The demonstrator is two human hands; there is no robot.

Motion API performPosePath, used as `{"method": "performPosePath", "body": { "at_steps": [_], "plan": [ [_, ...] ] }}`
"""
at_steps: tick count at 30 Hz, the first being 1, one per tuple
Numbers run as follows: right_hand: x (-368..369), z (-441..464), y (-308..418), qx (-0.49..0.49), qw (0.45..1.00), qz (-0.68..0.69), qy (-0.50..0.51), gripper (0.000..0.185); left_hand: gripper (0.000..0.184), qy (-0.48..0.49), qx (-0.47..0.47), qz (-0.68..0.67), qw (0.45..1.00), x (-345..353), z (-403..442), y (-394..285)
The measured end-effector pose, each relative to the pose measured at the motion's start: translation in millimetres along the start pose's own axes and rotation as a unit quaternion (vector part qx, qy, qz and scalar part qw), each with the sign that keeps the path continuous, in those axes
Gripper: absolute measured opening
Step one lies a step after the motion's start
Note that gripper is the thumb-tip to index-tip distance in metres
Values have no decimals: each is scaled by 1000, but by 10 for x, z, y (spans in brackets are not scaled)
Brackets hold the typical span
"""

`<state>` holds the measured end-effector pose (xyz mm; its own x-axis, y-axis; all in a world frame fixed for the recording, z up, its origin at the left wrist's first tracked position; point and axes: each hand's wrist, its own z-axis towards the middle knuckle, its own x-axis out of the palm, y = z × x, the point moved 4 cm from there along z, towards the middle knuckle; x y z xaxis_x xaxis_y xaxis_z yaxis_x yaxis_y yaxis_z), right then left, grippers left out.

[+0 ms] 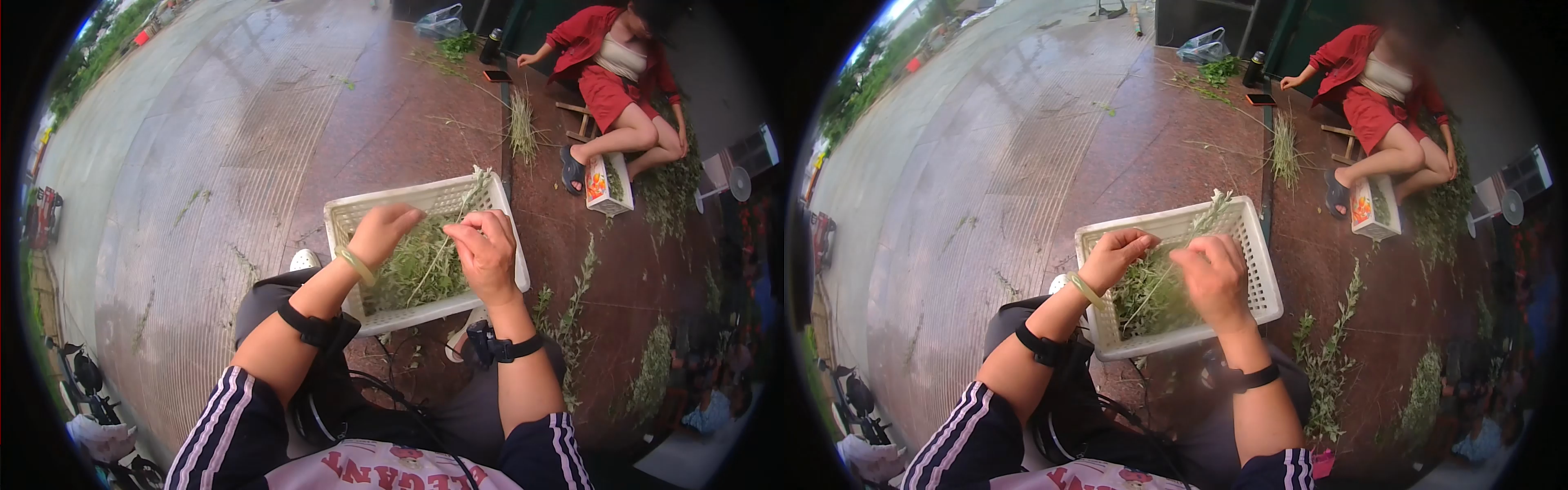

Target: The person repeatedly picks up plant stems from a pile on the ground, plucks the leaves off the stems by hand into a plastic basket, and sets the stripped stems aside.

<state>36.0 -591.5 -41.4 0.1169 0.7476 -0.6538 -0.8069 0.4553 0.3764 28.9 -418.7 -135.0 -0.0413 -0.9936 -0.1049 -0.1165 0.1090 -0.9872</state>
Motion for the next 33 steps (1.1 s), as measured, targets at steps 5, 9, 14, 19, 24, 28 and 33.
{"method": "performPosePath", "body": {
  "at_steps": [5, 9, 14, 19, 24, 28, 33],
  "plan": [
    [116, 24, 330, -85, 994, 70, 28, 30, 35, 11, -83, -212, 974, 8, -52, -96],
    [214, -35, 406, -115, 987, 85, 70, 10, 36, 47, -75, -272, 958, -28, -70, -159],
    [259, -70, 431, -81, 984, 121, 103, 13, 38, 21, -97, -312, 945, -77, -103, -270],
    [278, -58, 387, -55, 983, 157, 82, 15, 20, 30, -87, -331, 939, -148, -85, -255],
    [378, -185, 40, 259, 923, 281, 41, 15, 17, 24, -83, -366, 927, -164, -88, -250],
    [485, -250, -136, 430, 782, 445, 80, 21, 17, 17, -82, -370, 925, -174, -95, -241],
    [541, -269, -25, 474, 699, 513, 155, 19, 16, 17, -75, -380, 922, -180, -94, -298]
  ]
}}
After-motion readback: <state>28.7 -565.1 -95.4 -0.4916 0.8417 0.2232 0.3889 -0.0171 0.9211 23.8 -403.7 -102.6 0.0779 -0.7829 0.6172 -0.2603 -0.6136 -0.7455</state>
